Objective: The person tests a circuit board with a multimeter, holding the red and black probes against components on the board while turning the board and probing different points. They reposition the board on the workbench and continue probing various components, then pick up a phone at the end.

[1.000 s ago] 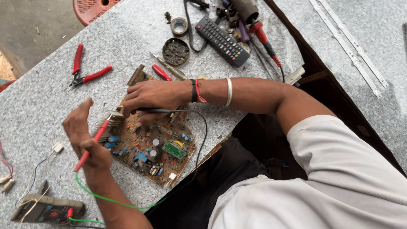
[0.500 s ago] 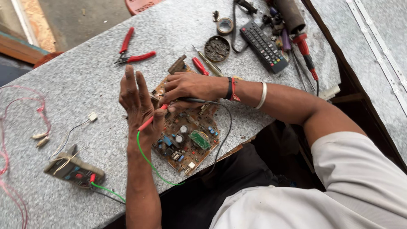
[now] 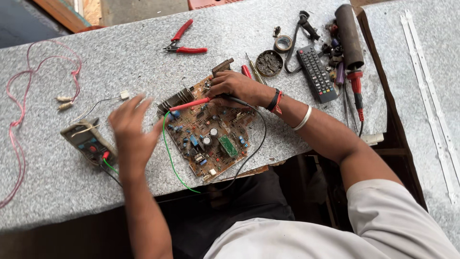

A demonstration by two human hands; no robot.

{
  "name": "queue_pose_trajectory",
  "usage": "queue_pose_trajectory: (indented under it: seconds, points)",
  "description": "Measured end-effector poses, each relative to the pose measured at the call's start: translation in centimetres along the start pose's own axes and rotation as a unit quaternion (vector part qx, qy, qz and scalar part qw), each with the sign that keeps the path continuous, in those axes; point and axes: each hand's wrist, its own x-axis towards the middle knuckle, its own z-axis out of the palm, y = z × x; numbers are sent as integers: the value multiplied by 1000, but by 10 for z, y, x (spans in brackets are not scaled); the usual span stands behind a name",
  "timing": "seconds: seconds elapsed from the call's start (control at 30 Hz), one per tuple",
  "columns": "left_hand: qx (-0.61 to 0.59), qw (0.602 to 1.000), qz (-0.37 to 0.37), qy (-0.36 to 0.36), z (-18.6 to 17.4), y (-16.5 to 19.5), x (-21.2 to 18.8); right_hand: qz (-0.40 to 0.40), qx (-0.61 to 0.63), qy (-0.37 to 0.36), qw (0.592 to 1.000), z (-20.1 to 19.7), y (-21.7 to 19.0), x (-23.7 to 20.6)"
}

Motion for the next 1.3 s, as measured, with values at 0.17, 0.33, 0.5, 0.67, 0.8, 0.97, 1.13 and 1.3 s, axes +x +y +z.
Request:
queue_pose_trajectory:
  seconds: [0.17,0.33,0.5,0.67,0.8,0.97,1.13,1.3]
  points:
    - [-93,925,-211,301,-15,8,-158,-33,0,18,999,-2,-4,0]
    - [6,873,-432,227,13,61,-315,4,-14,-2,1000,3,-2,2]
    - [-38,736,-673,-63,34,68,-384,-14,-58,5,998,22,11,6]
    - [-105,665,-727,-135,45,69,-407,-5,-65,-6,998,34,21,1]
    - [-126,651,-736,-135,49,86,-429,5,-70,-13,997,29,15,0]
    - [-150,643,-739,-138,56,91,-437,1,-48,-3,999,21,1,3]
    - [-161,639,-739,-138,58,87,-431,2,-38,-2,999,21,0,3]
    - [-171,633,-741,-145,57,90,-434,-28,-38,20,999,25,4,2]
